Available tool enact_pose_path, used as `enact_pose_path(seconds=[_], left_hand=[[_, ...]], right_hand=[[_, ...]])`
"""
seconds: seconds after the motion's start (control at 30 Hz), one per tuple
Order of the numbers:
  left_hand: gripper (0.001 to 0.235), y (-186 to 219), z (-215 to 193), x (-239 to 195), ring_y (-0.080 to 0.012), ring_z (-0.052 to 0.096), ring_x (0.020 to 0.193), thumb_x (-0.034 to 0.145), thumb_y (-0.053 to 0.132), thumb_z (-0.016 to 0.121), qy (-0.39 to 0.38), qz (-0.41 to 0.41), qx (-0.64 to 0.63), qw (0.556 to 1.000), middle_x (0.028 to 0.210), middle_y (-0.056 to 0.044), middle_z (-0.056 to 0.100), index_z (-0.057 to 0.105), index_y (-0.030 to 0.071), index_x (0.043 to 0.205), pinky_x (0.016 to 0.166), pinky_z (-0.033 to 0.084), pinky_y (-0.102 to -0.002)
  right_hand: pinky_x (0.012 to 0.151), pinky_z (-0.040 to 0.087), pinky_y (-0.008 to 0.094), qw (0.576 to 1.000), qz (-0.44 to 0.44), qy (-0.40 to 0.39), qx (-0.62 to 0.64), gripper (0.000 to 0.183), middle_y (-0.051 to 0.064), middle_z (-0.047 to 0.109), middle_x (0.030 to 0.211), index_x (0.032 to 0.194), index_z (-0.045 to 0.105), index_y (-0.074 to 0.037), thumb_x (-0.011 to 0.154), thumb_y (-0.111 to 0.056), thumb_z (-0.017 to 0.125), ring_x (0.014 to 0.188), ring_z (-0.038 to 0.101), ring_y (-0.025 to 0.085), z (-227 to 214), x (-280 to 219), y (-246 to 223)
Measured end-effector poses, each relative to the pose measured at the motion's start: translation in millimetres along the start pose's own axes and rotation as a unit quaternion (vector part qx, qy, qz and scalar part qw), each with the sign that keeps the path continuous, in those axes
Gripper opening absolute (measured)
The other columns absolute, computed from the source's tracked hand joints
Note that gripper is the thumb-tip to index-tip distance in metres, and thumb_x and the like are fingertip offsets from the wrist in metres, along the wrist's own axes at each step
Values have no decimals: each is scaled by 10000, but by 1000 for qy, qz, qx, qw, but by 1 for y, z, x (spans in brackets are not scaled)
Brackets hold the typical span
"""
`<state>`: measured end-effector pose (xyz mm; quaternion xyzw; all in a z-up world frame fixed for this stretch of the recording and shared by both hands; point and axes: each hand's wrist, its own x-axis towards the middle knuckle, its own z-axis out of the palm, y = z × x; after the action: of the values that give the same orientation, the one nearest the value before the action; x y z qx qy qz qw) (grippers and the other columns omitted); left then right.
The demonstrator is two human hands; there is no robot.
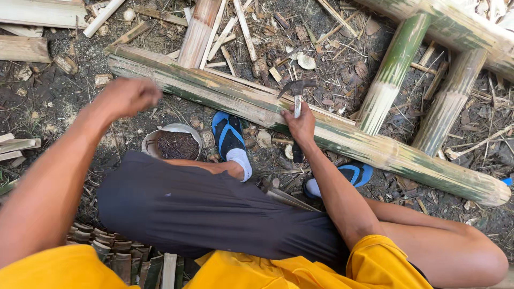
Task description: The person is assembling a bamboo structure by hammering nails into bamboo poles. They use a hand saw to cut bamboo strips to size and a hammer to secure them to the frame. The person works on the ground, surrounded by bamboo debris and tools.
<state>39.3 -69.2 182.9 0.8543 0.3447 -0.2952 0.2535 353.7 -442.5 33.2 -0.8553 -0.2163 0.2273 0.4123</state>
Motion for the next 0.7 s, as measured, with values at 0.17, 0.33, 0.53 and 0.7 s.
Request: enact_pose_path(seconds=[0.17, 0.33, 0.53, 0.7], left_hand=[[308, 152, 17, 67, -289, 722, 981, 959, 211, 659, 98, 250, -87, 959, 1114, -122, 753, 697, 121, 1251, 874, 565, -454], [183, 249, 123, 120, -232, 737, 1001, 961, 233, 650, 113, 231, -305, 917, 1064, -46, 781, 724, 163, 1112, 918, 568, -397], [107, 248, 164, 131, -306, 655, 1026, 936, 153, 685, 218, 321, -322, 864, 1011, -99, 726, 729, 85, 1006, 935, 505, -431], [107, 245, 162, 131, -323, 640, 1016, 934, 131, 684, 215, 341, -315, 859, 1015, -105, 719, 718, 74, 1018, 928, 512, -437]], right_hand=[[671, 553, 378, 998, 1, 23, -61, 505, 108, 677, 768, 997, 560, -28, 803, -331, 914, 686, 668, 228, -6, -8, -5], [629, 546, 379, 995, 24, 21, -93, 572, 122, 679, 744, 959, 553, -6, 761, -359, 957, 651, 669, 240, -12, -2, -18], [486, 501, 376, 984, 154, -81, 41, 405, 131, 671, 746, 1107, 567, -8, 866, -218, 817, 537, 622, 197, -36, 1, -47], [584, 516, 488, 995, -56, -72, -33, 447, 211, 671, 810, 1368, 436, -39, 1002, -185, 646, 685, 662, 409, -91, -51, -64]])
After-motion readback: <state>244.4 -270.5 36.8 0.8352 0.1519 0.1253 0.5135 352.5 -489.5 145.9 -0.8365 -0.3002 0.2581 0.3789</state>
